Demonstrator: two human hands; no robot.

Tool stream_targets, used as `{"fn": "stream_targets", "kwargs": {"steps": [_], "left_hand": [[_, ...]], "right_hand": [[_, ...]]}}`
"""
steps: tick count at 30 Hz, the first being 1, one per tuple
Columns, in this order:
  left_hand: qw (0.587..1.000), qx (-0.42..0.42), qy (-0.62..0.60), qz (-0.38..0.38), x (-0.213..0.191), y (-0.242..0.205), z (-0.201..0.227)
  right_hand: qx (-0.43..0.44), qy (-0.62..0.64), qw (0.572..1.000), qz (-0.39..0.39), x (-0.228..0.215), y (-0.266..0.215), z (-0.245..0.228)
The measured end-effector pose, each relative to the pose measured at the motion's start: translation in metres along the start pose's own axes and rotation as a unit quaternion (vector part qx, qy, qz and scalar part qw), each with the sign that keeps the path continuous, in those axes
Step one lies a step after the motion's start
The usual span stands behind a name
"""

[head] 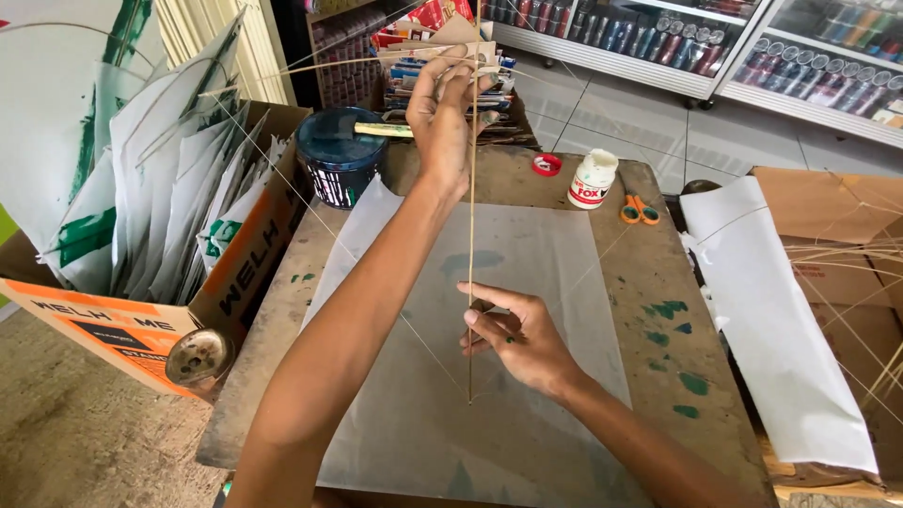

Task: Assembling a kite by smoothing out the paper, applying glue to the bamboo frame, and carefully pressing the frame onto the paper.

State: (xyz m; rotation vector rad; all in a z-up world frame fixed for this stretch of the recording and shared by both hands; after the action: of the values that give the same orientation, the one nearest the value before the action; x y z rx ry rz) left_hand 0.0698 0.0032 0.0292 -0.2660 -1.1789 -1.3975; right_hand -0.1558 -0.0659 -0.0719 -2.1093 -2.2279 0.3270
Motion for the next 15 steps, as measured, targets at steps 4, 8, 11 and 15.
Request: {"fn": "stream_targets", "kwargs": {"steps": [4,8,11,15], "left_hand": [[1.000,-0.001,0.004,-0.023,-0.002,0.000,-0.005],[0.998,0.003,-0.044,-0.037,-0.005,0.003,-0.013],[0.997,0.013,-0.062,-0.038,-0.006,0.005,-0.016],[0.995,0.023,-0.091,-0.044,-0.007,0.007,-0.020]], "right_hand": [[0.001,0.006,1.000,-0.003,0.000,0.003,0.007],[-0.002,0.007,1.000,-0.012,0.004,0.002,0.008],[-0.007,0.011,1.000,-0.014,0.006,0.002,0.007],[-0.007,0.018,1.000,-0.014,0.006,0.002,0.008]]}}
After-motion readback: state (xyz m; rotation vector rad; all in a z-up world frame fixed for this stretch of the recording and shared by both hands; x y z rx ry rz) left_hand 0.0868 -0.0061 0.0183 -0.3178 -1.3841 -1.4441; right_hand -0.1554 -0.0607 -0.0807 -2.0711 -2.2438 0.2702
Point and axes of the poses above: each hand's wrist, its own y-axis towards the middle knuckle, its own x-axis out of the palm, z = x × y, the point moved 8 cm from there along y, towards the middle knuckle, and after that the axes turned 9 degrees about x, right-handed, at the moved point
